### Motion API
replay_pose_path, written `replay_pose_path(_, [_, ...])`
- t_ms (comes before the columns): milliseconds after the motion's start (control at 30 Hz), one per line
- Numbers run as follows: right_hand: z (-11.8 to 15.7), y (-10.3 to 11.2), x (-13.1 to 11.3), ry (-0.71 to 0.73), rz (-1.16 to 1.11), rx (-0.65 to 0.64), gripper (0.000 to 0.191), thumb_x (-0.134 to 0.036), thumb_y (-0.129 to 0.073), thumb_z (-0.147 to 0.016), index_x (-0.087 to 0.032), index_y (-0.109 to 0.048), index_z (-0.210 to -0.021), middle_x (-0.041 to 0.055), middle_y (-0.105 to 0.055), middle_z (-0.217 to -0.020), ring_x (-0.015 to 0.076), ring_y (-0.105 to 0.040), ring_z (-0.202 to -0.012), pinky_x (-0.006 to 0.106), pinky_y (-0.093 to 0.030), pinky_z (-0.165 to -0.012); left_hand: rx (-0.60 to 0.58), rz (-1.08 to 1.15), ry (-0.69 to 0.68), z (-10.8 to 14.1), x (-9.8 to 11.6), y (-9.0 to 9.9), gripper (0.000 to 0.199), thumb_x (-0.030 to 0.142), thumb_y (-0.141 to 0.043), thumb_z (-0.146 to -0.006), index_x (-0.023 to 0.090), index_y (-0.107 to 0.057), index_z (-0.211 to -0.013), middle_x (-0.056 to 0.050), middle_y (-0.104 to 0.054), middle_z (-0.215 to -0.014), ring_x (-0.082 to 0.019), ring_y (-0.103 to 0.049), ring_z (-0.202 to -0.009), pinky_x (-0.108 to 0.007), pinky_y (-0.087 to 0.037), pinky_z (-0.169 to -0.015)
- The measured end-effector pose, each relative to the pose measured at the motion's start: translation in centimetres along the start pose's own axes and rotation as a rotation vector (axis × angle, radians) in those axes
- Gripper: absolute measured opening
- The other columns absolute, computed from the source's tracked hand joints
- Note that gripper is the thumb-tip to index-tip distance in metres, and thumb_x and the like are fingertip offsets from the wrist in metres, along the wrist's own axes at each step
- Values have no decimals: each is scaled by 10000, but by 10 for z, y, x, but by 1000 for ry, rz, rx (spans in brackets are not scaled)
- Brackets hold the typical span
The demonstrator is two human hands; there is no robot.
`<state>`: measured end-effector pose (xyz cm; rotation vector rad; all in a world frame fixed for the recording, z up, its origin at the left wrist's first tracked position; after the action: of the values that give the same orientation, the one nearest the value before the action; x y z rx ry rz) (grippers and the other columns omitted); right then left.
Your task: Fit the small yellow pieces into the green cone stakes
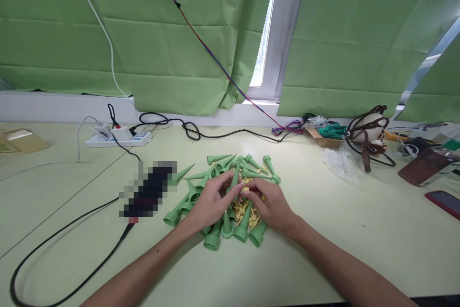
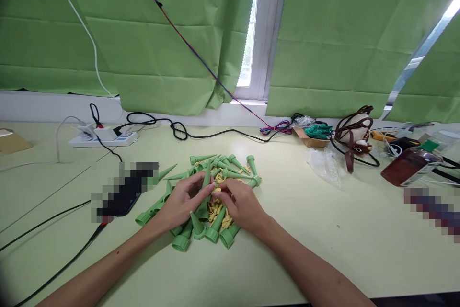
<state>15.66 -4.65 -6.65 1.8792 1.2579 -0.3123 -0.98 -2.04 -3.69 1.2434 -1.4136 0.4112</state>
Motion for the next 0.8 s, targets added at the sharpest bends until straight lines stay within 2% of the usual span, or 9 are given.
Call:
replay_pose_path(133, [-1, -1, 0, -5, -1, -13, 173, -285, -497, -978, -191, -622, -903, 18, -637, -757, 134, -527, -633, 261, -422, -597, 0, -27, 5, 0, -1, 0, 239, 355, -505, -963, 176, -545, -809, 19, -451, -713, -126, -408, -656, -238, -347, -608])
replay_pose_path(367, [-1, -1, -1, -15, -20, 3, 134, -280, -538, -951, -191, -606, -1024, 24, -620, -794, 133, -529, -628, 265, -438, -586, 22, -23, -9, 0, -3, 0, 266, 366, -516, -958, 180, -498, -768, 28, -439, -692, -124, -394, -645, -237, -334, -594])
replay_pose_path(800, [0, -2, 4, -12, -7, -17, 151, -284, -500, -970, -202, -614, -914, 20, -628, -761, 145, -536, -644, 272, -420, -600, 37, -50, -7, -1, -2, 0, 280, 367, -527, -940, 176, -495, -739, 26, -425, -671, -121, -390, -625, -233, -315, -566])
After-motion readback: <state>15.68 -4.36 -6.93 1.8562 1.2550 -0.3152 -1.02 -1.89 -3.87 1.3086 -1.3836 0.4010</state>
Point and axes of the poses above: each hand's wrist, its own z-axis away from the middle knuckle, its own y-axis out of the back of the hand, x = y × z, the point moved 2 cm from there along -z, towards the middle knuckle
